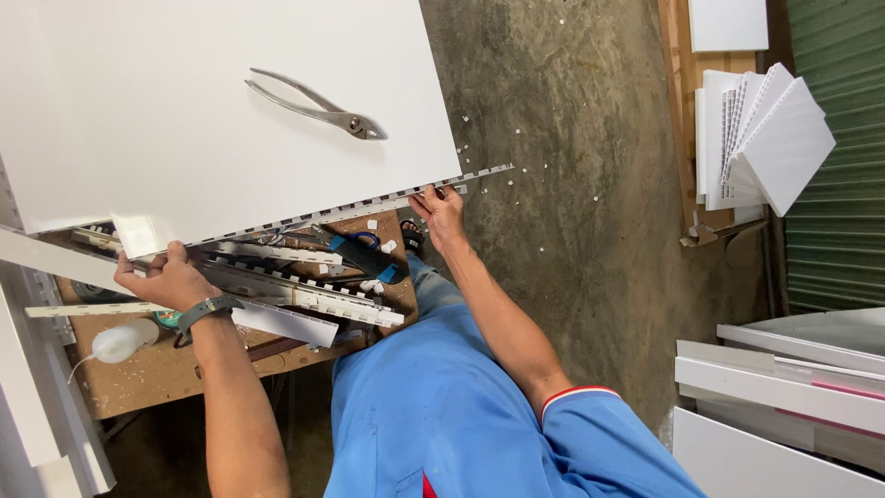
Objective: Applying glue to a trim piece and attaching it to a large white board.
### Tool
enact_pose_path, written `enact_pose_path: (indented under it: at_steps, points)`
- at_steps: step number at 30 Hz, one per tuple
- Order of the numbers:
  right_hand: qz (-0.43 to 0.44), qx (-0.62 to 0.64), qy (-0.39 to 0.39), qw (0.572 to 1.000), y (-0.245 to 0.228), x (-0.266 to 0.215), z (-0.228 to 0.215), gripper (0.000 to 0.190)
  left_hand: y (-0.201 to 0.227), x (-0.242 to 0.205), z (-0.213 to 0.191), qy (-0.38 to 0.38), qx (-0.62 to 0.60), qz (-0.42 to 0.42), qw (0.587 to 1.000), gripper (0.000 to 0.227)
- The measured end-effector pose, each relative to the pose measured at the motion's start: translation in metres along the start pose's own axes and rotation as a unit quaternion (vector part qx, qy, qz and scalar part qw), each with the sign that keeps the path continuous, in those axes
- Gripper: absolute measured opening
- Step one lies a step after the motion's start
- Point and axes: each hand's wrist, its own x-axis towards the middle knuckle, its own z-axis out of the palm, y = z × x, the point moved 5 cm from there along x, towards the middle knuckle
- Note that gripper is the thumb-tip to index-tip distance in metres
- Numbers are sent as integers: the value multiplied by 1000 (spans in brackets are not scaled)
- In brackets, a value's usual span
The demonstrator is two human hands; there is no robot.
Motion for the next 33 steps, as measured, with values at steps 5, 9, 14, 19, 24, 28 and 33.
enact_pose_path:
  at_steps: [5,9,14,19,24,28,33]
  points:
    - [5,-17,5,1000,-2,-2,5,23,-5,3,-2,-6,13,7,1000,59]
    - [17,8,28,999,-7,-11,12,25,-10,6,-3,-6,1,5,1000,62]
    - [-6,-4,12,1000,-3,-5,9,24,0,0,-1,-9,-9,-5,1000,62]
    - [8,-4,32,999,-1,-6,9,22,-15,10,-6,-11,-9,4,1000,63]
    - [-1,-10,32,999,5,0,2,19,-10,8,-3,-12,-16,-2,1000,64]
    - [4,-23,33,999,3,3,2,20,-4,5,-2,-5,-13,-13,1000,62]
    - [21,-43,29,998,-6,-4,1,22,-1,2,0,-1,10,-12,1000,59]
